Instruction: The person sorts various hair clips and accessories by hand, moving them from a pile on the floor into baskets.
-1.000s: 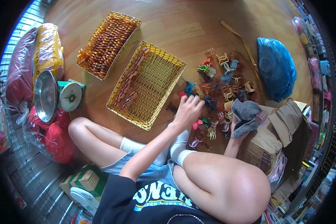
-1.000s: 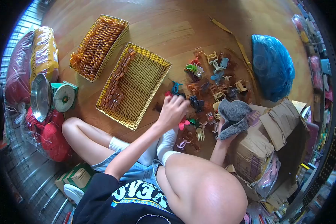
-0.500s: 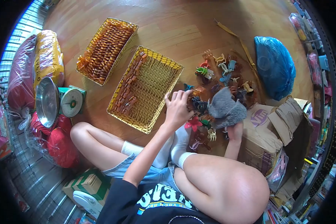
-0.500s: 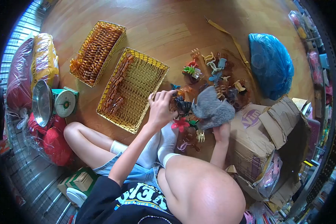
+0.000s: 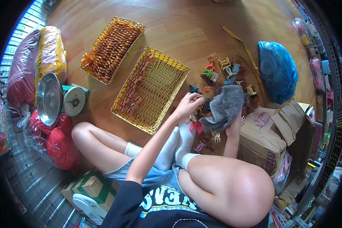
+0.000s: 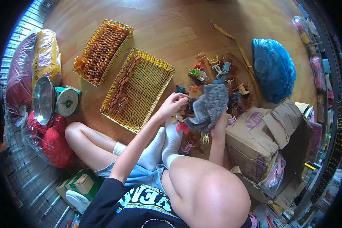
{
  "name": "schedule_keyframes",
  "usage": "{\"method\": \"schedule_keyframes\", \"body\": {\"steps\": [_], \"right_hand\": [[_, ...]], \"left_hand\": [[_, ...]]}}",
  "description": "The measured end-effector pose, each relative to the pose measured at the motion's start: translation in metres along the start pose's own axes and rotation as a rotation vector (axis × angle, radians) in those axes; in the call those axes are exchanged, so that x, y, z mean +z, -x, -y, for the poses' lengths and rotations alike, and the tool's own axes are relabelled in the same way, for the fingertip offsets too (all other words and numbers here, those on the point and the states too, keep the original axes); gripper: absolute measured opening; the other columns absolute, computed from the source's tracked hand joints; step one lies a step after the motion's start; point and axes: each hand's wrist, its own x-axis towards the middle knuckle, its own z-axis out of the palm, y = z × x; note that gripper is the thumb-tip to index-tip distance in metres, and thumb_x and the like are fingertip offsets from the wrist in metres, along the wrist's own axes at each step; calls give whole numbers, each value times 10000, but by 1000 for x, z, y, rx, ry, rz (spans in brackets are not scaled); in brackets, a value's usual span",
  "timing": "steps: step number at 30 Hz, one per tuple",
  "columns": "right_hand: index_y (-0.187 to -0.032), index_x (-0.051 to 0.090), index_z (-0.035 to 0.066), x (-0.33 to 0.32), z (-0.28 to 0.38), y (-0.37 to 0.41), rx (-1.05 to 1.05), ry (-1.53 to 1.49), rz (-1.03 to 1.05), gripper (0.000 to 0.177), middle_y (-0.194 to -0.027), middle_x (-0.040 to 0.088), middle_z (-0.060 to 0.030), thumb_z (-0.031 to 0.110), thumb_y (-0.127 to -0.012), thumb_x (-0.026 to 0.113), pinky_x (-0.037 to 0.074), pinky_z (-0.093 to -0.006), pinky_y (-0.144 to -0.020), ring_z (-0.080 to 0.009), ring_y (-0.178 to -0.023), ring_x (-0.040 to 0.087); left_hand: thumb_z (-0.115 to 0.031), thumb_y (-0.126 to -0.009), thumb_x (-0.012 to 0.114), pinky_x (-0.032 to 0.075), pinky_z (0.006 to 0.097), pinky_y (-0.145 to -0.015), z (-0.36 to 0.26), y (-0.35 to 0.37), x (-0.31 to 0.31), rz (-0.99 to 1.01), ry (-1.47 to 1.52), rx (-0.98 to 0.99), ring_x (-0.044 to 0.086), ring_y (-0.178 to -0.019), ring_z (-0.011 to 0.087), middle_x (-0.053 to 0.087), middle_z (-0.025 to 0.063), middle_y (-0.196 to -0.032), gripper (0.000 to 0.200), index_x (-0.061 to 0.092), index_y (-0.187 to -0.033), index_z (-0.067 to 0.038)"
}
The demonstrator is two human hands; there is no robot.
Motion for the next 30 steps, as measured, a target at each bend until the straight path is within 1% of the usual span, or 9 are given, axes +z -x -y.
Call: {"method": "schedule_keyframes", "body": {"steps": [3, 11, 13, 15, 16, 20, 25, 26, 30], "right_hand": [[-1324, 476, 76, 25, 3, -4, 160, 6, -111, 564, -1254, 574, -54, 512, -983, 367, 421, -377, -1003, -208, -1132, 561], [-1315, 479, 36, 5, -3, -7, 69, 130, -68, 563, -1205, 598, -85, 482, -973, 441, 438, -341, -975, -181, -1088, 583], [-1322, 469, 28, -5, -17, -6, 6, 327, -116, 517, -1205, 584, -89, 354, -938, 582, 435, -311, -956, -171, -1073, 574], [-1333, 450, 19, 29, -7, 6, -106, 678, 210, 557, -1234, 552, -87, 203, -867, 693, 419, -303, -953, -175, -1085, 550], [-1316, 468, 17, 25, -9, 1, 58, 551, 219, 610, -1241, 539, -69, 97, -782, 752, 409, -303, -955, -172, -1109, 525], [-1215, 571, 39, 41, 8, 2, -287, 894, 426, 596, -1139, 592, -67, 23, -657, 779, 426, -319, -948, -217, -1091, 561], [-1183, 585, 38, 46, 18, 1, -245, 1010, 581, 578, -1119, 603, -90, 5, -638, 776, 441, -333, -929, -241, -1066, 578], [-1173, 582, 32, 46, 18, 0, -248, 1027, 590, 575, -1107, 609, -93, 3, -633, 777, 449, -333, -912, -239, -1043, 587], [-1108, 594, 12, 67, 18, 9, -341, 1056, 575, 494, -1059, 631, -100, 33, -649, 774, 473, -337, -854, -245, -959, 618]], "left_hand": [[-374, -949, 489, 514, 327, -815, 2, 1, -1, 99, 446, -353, 623, -878, 185, 614, 81, -957, 402, 604, -1156, -48], [-476, -938, 413, 549, 356, -713, 0, 23, -5, -1, 671, -445, 588, -702, 173, 591, 73, -812, 490, 594, -986, -23], [-464, -950, 406, 548, 347, -693, -4, 28, 0, 2, 650, -378, 586, -702, 163, 587, 63, -803, 476, 586, -996, -25], [-451, -962, 400, 546, 338, -674, -8, 31, 6, 7, 629, -312, 583, -703, 153, 584, 53, -794, 462, 578, -1007, -27], [-445, -969, 399, 536, 320, -646, -10, 32, 9, -6, 628, -265, 579, -682, 145, 587, 45, -792, 459, 570, -1022, -23], [-478, -973, 361, 483, 266, -569, -10, 37, -1, -2, 533, -269, 558, -591, 126, 618, 50, -786, 513, 597, -995, -24], [-595, -926, 321, 478, 274, -560, -30, 50, -14, -76, 504, -483, 547, -565, 140, 622, 56, -721, 646, 648, -883, -40], [-637, -896, 293, 485, 307, -609, -9, 44, -15, -45, 430, -487, 546, -647, 147, 599, 45, -718, 676, 636, -1061, -78], [-649, -902, 263, 465, 291, -546, 0, 44, -22, -26, 314, -426, 536, -595, 145, 602, 42, -726, 713, 648, -1074, -75]]}}
